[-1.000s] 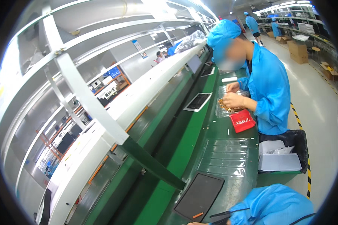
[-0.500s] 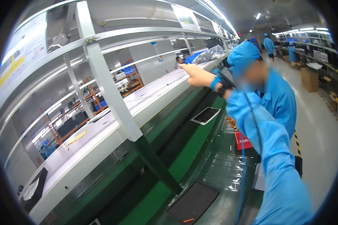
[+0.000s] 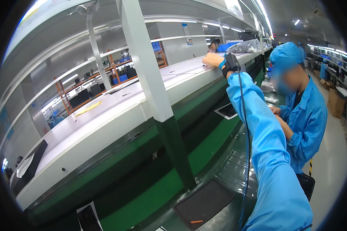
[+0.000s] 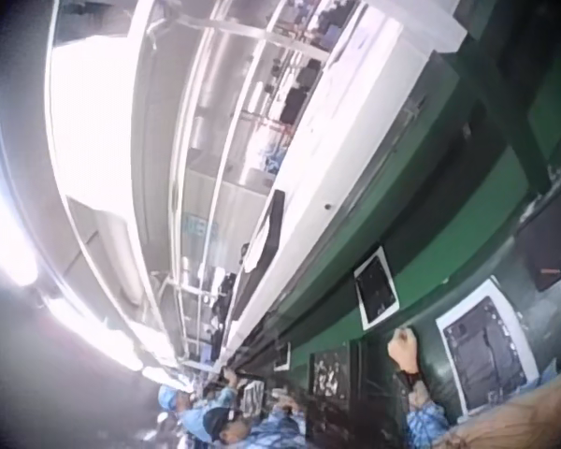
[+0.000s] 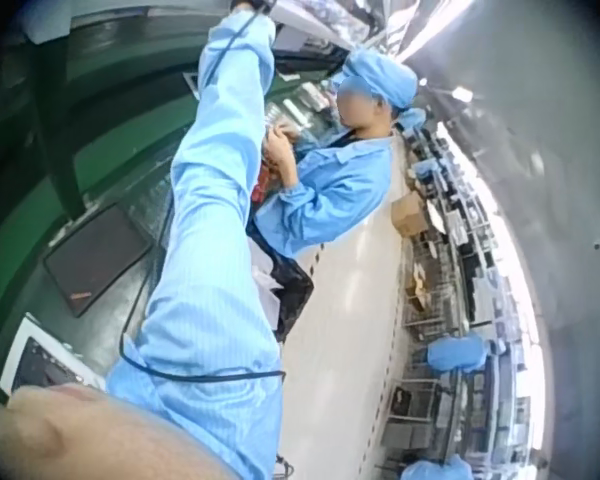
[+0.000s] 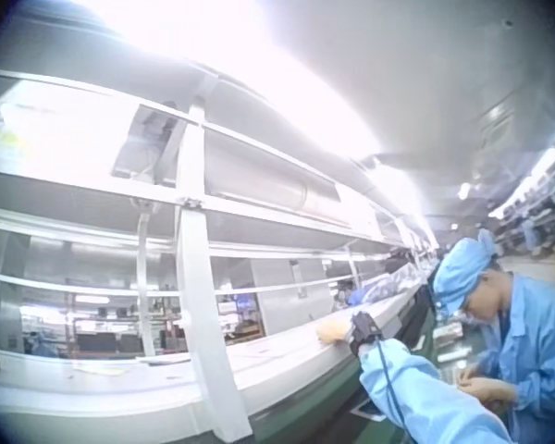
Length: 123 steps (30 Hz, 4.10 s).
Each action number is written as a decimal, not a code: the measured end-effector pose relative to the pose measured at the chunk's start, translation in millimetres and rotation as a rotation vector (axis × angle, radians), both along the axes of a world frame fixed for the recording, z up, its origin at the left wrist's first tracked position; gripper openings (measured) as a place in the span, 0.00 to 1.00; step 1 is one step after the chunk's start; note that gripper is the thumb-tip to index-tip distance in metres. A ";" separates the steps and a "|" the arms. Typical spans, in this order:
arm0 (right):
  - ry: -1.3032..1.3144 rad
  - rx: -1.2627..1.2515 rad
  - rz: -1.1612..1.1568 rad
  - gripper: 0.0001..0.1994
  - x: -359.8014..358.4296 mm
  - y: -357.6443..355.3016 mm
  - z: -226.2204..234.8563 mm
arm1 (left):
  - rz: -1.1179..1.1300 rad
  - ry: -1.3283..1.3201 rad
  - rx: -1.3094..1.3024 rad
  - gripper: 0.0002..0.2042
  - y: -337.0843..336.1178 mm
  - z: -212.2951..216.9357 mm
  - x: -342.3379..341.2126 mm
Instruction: The person assembles tablet computers on a conveyor belt by using a pointed tool and their hands to fit and press ribbon cables into tablet housings. They then retrieve flex cables from an overhead shelf and peel protective backing off them by hand.
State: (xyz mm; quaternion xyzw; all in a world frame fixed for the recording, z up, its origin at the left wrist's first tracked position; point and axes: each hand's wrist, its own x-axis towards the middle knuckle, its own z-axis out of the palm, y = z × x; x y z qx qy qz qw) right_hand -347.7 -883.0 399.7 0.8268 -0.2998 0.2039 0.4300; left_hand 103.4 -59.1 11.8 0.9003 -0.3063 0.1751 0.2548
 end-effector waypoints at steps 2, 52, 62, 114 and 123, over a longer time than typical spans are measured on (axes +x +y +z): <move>-0.044 0.025 0.098 0.07 0.3 1.8 4.7 | -0.017 -0.001 -0.069 0.12 -4.4 5.1 -4.1; -0.946 1.055 1.397 0.12 15.2 422.0 -13.5 | -0.347 -0.154 -0.440 0.15 -96.3 102.8 -14.0; -0.396 2.012 2.635 0.06 62.7 577.8 -145.9 | -1.084 -0.180 -0.540 0.19 -113.3 170.4 -161.5; -1.024 2.066 1.341 0.07 155.3 577.7 -192.5 | -1.016 0.521 -0.740 0.05 -107.6 188.7 -150.9; -1.034 2.003 1.195 0.05 160.6 573.3 -191.2 | -0.615 0.179 -0.781 0.07 -118.2 188.3 -162.5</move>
